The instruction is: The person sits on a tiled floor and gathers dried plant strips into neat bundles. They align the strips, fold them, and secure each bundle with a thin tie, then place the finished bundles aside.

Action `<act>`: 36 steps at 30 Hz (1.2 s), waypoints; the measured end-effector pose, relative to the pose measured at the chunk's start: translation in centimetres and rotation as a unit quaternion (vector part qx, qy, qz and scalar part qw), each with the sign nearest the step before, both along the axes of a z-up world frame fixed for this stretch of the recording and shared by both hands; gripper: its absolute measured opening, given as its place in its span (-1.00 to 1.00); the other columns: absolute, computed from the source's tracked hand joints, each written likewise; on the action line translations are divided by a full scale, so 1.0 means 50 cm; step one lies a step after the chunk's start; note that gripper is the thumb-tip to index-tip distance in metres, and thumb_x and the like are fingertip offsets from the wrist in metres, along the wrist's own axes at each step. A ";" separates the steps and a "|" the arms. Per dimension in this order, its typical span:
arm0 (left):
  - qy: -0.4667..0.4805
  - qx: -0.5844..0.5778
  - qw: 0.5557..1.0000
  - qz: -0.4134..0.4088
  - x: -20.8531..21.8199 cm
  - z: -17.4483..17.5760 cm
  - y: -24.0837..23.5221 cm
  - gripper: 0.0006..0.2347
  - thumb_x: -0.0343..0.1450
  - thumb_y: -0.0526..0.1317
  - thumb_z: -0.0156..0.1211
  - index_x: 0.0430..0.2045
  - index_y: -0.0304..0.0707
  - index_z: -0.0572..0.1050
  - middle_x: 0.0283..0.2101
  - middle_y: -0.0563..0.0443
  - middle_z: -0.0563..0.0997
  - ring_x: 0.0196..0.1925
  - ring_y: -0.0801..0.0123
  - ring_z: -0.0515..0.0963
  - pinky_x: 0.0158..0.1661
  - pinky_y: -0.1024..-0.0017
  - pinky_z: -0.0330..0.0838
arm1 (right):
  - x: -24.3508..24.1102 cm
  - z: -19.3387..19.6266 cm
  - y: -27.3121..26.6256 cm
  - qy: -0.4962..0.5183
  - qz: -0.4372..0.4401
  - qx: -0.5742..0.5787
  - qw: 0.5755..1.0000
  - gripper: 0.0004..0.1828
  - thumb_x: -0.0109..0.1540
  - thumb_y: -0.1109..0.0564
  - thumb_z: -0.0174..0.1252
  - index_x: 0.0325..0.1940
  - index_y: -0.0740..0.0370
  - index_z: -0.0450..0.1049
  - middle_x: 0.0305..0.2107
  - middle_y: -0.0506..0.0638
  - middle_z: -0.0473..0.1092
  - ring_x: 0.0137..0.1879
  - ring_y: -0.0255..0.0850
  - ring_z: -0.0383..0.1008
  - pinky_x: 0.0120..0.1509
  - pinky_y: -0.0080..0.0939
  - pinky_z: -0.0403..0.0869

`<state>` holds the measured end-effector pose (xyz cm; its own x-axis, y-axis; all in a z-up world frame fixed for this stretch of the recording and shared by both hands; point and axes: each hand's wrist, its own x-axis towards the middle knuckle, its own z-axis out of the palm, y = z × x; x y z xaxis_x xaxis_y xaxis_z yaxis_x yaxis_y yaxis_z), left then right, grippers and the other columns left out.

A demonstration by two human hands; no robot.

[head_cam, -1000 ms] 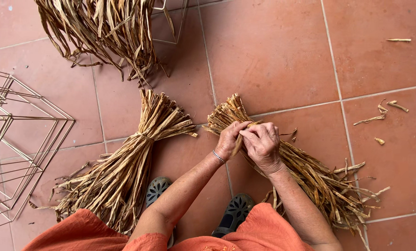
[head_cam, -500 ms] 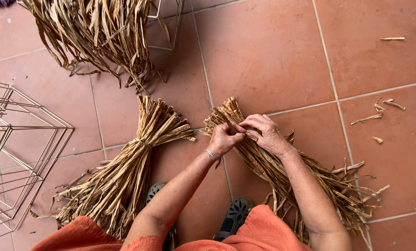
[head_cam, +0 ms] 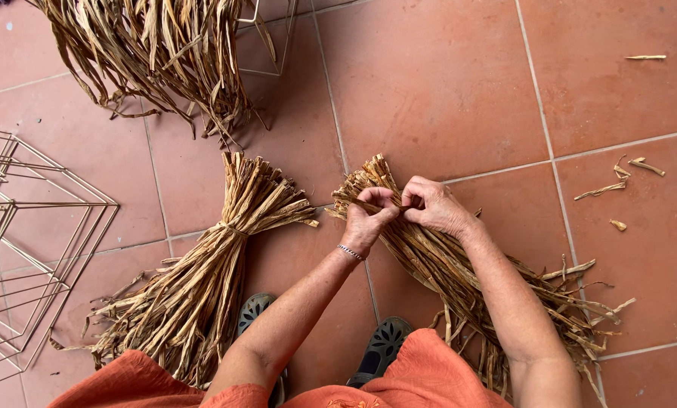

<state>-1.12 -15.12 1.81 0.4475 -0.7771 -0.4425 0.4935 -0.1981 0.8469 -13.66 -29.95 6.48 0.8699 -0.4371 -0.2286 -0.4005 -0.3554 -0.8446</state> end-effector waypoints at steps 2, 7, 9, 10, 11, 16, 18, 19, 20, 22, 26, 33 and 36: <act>0.009 0.009 1.000 -0.018 0.007 0.015 0.012 -0.74 0.33 -0.38 0.36 -0.12 -0.25 0.52 -0.28 0.13 0.59 -0.25 0.57 0.56 -0.20 0.58 0.54 | -0.004 -0.007 0.009 -0.027 -0.016 -0.063 0.998 -0.78 0.01 0.25 0.31 -0.33 0.21 0.42 -0.37 -0.03 0.41 -0.25 -0.20 0.52 -0.14 -0.17 0.53; -0.109 -0.004 0.993 -0.045 -0.016 0.037 0.039 -0.80 0.39 -0.33 0.33 -0.14 -0.30 0.54 -0.15 0.15 0.61 -0.13 0.54 0.64 -0.07 0.57 0.64 | -0.010 -0.026 0.046 -0.085 -0.053 -0.225 0.969 -0.78 0.01 0.29 0.29 -0.37 0.22 0.36 -0.39 0.02 0.38 -0.21 -0.07 0.50 -0.14 -0.06 0.52; -0.183 -0.062 0.981 -0.016 -0.035 0.034 0.045 -0.84 0.42 -0.34 0.33 -0.18 -0.35 0.55 -0.06 0.13 0.53 -0.09 0.53 0.63 -0.04 0.54 0.65 | -0.007 -0.033 0.058 -0.116 -0.073 -0.262 0.955 -0.79 0.02 0.30 0.29 -0.37 0.21 0.37 -0.38 0.01 0.38 -0.20 -0.05 0.50 -0.14 -0.04 0.51; -0.175 -0.052 0.983 0.001 -0.042 0.030 0.048 -0.84 0.41 -0.34 0.34 -0.18 -0.35 0.55 -0.08 0.12 0.53 -0.12 0.54 0.62 -0.06 0.55 0.64 | -0.006 -0.036 0.063 -0.131 -0.082 -0.280 0.947 -0.79 0.03 0.30 0.29 -0.37 0.20 0.38 -0.38 0.00 0.38 -0.19 -0.04 0.50 -0.14 -0.03 0.51; -0.168 -0.043 0.985 0.020 -0.048 0.024 0.050 -0.83 0.40 -0.34 0.36 -0.18 -0.35 0.56 -0.09 0.11 0.54 -0.14 0.54 0.61 -0.09 0.55 0.62 | -0.006 -0.039 0.067 -0.129 -0.088 -0.289 0.945 -0.81 0.05 0.31 0.28 -0.35 0.21 0.40 -0.36 0.00 0.39 -0.17 -0.04 0.50 -0.13 -0.03 0.51; -0.137 0.005 0.990 0.031 -0.047 -0.014 0.056 -0.83 0.38 -0.34 0.41 -0.22 -0.37 0.57 -0.16 0.10 0.60 -0.18 0.56 0.63 -0.12 0.56 0.61 | -0.015 -0.050 0.090 -0.146 -0.130 -0.223 0.955 -0.83 0.08 0.36 0.23 -0.26 0.23 0.51 -0.18 -0.02 0.48 -0.01 -0.07 0.47 0.06 -0.10 0.50; -0.147 0.012 0.989 0.025 -0.046 -0.022 0.058 -0.83 0.38 -0.33 0.42 -0.25 -0.37 0.57 -0.20 0.08 0.63 -0.20 0.56 0.64 -0.14 0.56 0.62 | -0.026 -0.051 0.094 -0.171 -0.146 -0.088 0.970 -0.79 0.13 0.35 0.21 -0.15 0.28 0.52 -0.12 0.00 0.45 0.07 -0.11 0.44 0.17 -0.14 0.46; -0.147 0.004 0.989 0.028 -0.042 -0.022 0.053 -0.84 0.37 -0.34 0.42 -0.27 -0.37 0.57 -0.20 0.10 0.61 -0.20 0.56 0.64 -0.15 0.56 0.62 | -0.026 -0.051 0.088 -0.184 -0.152 -0.022 0.971 -0.77 0.16 0.34 0.20 -0.10 0.30 0.53 -0.09 0.00 0.43 0.10 -0.14 0.43 0.22 -0.15 0.44; -0.147 -0.004 0.989 0.031 -0.039 -0.019 0.049 -0.85 0.37 -0.34 0.42 -0.29 -0.37 0.57 -0.21 0.12 0.58 -0.21 0.56 0.64 -0.15 0.56 0.62 | -0.025 -0.050 0.080 -0.175 -0.145 0.000 0.974 -0.79 0.16 0.33 0.22 -0.11 0.30 0.53 -0.09 0.00 0.44 0.11 -0.15 0.42 0.24 -0.17 0.42; -0.182 -0.017 0.983 0.017 -0.035 -0.008 0.046 -0.87 0.36 -0.35 0.41 -0.32 -0.36 0.56 -0.23 0.13 0.55 -0.22 0.56 0.63 -0.17 0.55 0.62 | -0.028 -0.052 0.075 -0.154 -0.135 0.044 0.978 -0.83 0.17 0.29 0.27 -0.15 0.30 0.55 -0.10 0.00 0.45 0.13 -0.19 0.41 0.27 -0.20 0.38; -0.388 -0.041 0.921 -0.020 -0.014 0.028 0.056 -0.84 0.34 -0.32 0.47 -0.43 -0.31 0.53 -0.40 0.04 0.50 -0.38 0.42 0.57 -0.36 0.48 0.54 | -0.016 -0.068 0.081 -0.119 -0.208 0.043 0.970 -0.82 0.14 0.22 0.41 -0.35 0.30 0.51 -0.21 -0.03 0.42 -0.02 -0.25 0.42 0.09 -0.25 0.45; -0.529 -0.018 0.843 -0.094 -0.008 0.055 0.075 -0.78 0.44 -0.24 0.30 -0.56 -0.27 0.39 -0.52 -0.09 0.47 -0.51 0.06 0.52 -0.49 0.22 0.41 | 0.007 -0.101 0.075 -0.108 -0.296 0.046 0.948 -0.81 0.15 0.24 0.39 -0.42 0.27 0.46 -0.28 -0.10 0.37 -0.15 -0.35 0.38 -0.04 -0.32 0.47; -0.521 0.045 0.841 -0.137 -0.018 0.042 0.087 -0.76 0.46 -0.24 0.29 -0.59 -0.28 0.39 -0.57 -0.08 0.46 -0.56 0.09 0.51 -0.52 0.22 0.41 | 0.013 -0.117 0.062 -0.093 -0.331 0.066 0.937 -0.78 0.14 0.27 0.37 -0.47 0.26 0.42 -0.30 -0.11 0.33 -0.18 -0.37 0.37 -0.08 -0.32 0.46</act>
<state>-2.02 -10.76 3.92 0.4384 -0.8987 0.0160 -0.5824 -0.2705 0.7665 -13.02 -26.84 0.64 0.4488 -0.8730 -0.1909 -0.3382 0.0318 -0.9405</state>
